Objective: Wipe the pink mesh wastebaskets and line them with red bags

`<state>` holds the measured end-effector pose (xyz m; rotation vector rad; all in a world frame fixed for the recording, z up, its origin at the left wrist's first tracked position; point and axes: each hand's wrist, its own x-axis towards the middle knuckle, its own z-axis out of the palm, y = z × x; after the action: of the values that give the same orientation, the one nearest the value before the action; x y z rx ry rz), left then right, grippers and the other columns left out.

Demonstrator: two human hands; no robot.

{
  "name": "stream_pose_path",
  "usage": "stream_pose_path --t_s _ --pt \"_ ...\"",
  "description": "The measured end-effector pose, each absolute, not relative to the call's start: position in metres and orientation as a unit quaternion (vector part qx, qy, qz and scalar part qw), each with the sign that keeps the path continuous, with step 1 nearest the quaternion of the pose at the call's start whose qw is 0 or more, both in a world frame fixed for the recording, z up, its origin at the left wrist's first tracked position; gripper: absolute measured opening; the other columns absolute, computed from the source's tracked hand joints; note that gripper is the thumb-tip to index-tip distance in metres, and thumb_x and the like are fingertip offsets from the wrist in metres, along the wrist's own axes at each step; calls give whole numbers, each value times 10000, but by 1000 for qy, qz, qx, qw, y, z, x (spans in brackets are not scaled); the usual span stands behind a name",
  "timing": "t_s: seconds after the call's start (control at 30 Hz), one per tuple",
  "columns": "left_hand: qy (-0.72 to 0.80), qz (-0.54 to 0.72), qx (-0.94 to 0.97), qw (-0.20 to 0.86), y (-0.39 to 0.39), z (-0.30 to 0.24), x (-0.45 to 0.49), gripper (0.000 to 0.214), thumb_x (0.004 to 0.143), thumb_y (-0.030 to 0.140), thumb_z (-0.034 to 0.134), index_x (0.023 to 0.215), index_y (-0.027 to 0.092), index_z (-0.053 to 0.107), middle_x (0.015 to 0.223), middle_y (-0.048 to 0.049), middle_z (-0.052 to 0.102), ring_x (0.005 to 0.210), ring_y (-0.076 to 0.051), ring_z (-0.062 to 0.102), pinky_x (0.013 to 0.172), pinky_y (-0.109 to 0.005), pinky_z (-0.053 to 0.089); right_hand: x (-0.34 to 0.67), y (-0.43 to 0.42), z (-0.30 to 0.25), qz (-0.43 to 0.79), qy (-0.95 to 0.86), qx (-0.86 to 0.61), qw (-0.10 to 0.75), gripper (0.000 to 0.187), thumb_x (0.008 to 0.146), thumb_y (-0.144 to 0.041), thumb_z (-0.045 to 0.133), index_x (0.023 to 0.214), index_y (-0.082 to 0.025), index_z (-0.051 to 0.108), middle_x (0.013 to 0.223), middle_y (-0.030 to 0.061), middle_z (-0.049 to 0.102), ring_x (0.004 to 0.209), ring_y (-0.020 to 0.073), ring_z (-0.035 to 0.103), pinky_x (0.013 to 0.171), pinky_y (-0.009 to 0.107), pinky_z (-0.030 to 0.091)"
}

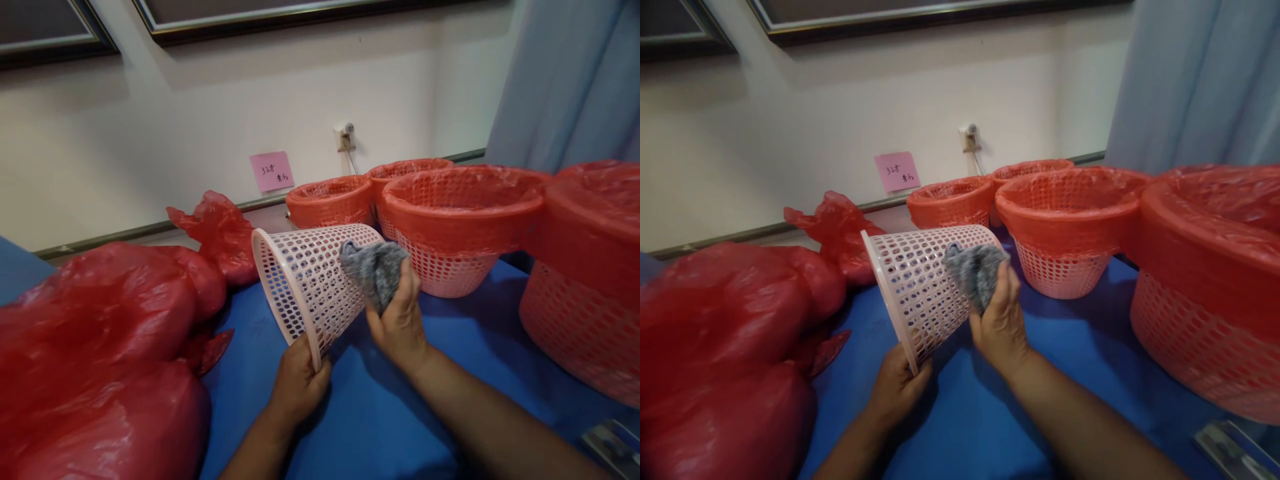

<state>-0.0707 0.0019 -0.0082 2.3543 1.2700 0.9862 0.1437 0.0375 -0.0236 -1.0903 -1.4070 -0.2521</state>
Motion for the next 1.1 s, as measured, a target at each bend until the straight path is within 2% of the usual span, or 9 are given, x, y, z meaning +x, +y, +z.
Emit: stream_pose_path --t_s 0.1,0.2,0.37,0.57,0.7,0.77,0.87,0.97,1.1 --pt "433 350 817 150 1 -7 -68 446 803 112 513 1185 197 727 1184 -90 753 1123 -273 705 1021 -440 572 121 19 -30 -115 -673 -374 627 1013 920 -209 674 1676 -227 1 1485 227 486 1334 384 558 994 579 603" --pt "426 354 817 160 0 -4 -65 443 801 125 510 1178 204 728 1095 -76 764 1031 -266 719 991 -448 589 115 13 -30 -79 -715 -305 624 920 966 -240 626 1675 -213 42 1381 195 596 1243 330 634 951 511 638" --pt "429 341 820 165 2 -6 -63 519 766 103 511 1233 194 720 1259 -102 731 1185 -289 687 1070 -465 547 132 34 -27 56 -667 -362 649 541 1033 -252 444 1566 -259 347 1419 147 561 1337 282 574 1104 525 532" --pt "428 340 822 160 5 -9 -64 538 776 92 503 1265 183 710 1254 -113 736 1139 -282 703 1045 -470 559 136 60 -31 194 -500 -411 737 608 883 -406 710 1378 -248 395 1457 161 483 1243 256 605 1003 470 557" --pt "423 338 825 164 3 -6 -61 531 786 98 507 1268 192 709 1264 -107 736 1144 -282 698 1043 -470 562 137 54 -23 141 -524 -373 753 160 927 -302 644 993 -246 509 1273 95 583 1177 228 620 1052 476 513" --pt "425 339 823 167 3 -6 -62 529 789 105 513 1270 198 709 1256 -101 742 1149 -285 697 1053 -477 558 139 46 -19 94 -567 -368 731 80 945 -271 614 965 -249 540 1242 90 588 1199 247 614 1074 508 503" --pt "429 359 812 166 4 -8 -65 491 809 120 524 1254 202 714 1234 -94 755 1141 -285 706 1063 -486 556 140 37 -17 58 -663 -339 665 370 918 -339 680 1261 -270 559 1503 133 425 1397 325 505 1141 580 468" --pt "432 386 799 163 6 -9 -70 442 842 137 536 1237 202 723 1251 -102 751 1158 -290 707 1070 -491 553 136 35 -22 41 -722 -322 611 701 894 -361 729 1514 -321 404 1656 132 218 1511 368 373 1174 613 442" --pt "431 386 797 174 7 -11 -72 442 869 150 545 1276 190 713 1275 -123 742 1241 -310 672 1099 -506 531 129 37 -24 40 -715 -331 615 756 937 -198 640 1582 -400 302 1684 97 178 1530 332 359 1174 603 457"
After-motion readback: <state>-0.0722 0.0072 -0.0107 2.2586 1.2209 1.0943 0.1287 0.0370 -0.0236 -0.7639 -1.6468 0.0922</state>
